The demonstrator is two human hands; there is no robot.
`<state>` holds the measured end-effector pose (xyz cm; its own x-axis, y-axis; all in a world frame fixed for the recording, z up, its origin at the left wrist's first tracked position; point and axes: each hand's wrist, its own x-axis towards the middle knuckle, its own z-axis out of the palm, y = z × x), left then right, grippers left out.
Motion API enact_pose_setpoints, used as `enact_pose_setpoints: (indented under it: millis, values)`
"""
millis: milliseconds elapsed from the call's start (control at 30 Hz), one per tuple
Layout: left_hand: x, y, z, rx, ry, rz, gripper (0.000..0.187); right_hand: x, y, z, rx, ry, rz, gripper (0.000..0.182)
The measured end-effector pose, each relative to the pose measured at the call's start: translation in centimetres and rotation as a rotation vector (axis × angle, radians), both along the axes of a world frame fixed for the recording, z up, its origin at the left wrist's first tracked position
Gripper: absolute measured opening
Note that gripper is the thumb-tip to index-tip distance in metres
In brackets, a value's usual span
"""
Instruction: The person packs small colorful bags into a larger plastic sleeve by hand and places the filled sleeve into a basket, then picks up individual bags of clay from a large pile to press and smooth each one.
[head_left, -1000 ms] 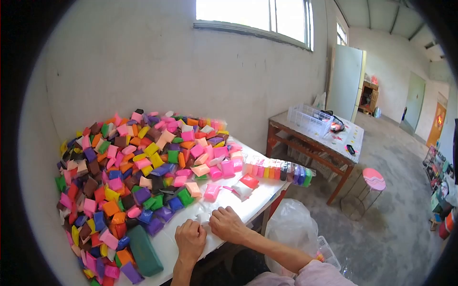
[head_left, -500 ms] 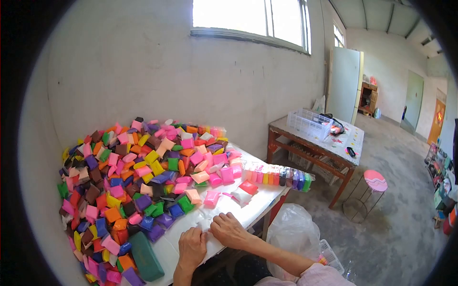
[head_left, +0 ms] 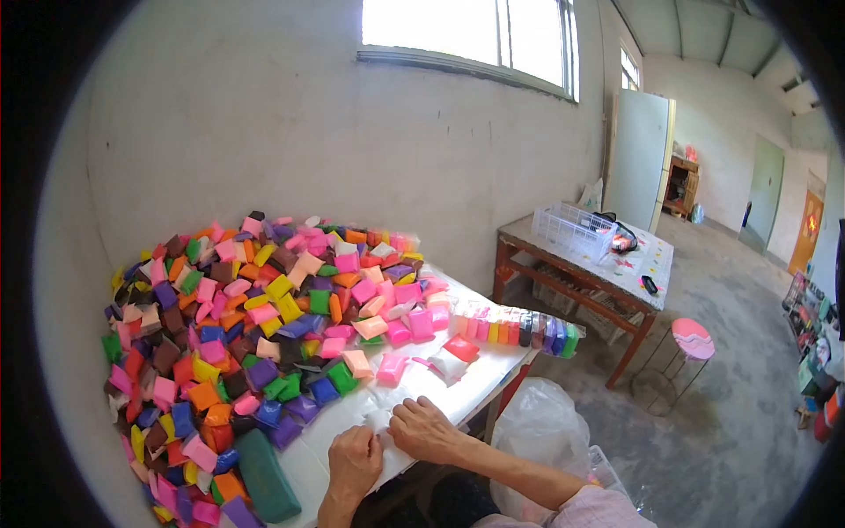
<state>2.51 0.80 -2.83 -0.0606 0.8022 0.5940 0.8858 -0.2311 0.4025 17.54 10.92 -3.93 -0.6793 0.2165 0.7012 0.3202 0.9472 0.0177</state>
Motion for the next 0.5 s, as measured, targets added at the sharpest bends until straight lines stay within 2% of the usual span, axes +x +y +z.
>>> enact_pose_setpoints:
  millis: [267, 333, 400, 500]
  values:
    - [-0.1, 0.1, -0.2, 0.007, 0.021, 0.014, 0.012, 0.3, 0.1, -0.5, -0.015, 0.032, 0.024, 0.015]
    - [0.2, 0.0, 0.5, 0.168, 0.097, -0.008, 0.013, 0.5, -0.4, 0.2, -0.041, 0.116, 0.034, 0.012]
    - [0.3, -0.3, 0.9, 0.23, 0.172, -0.021, 0.013, 1.0, -0.9, 0.3, -0.158, 0.196, 0.08, 0.013]
    - [0.6, -0.5, 1.1, 0.31, 0.229, 0.008, 0.011, 1.9, -1.3, 0.4, -0.599, 0.413, 0.102, 0.013]
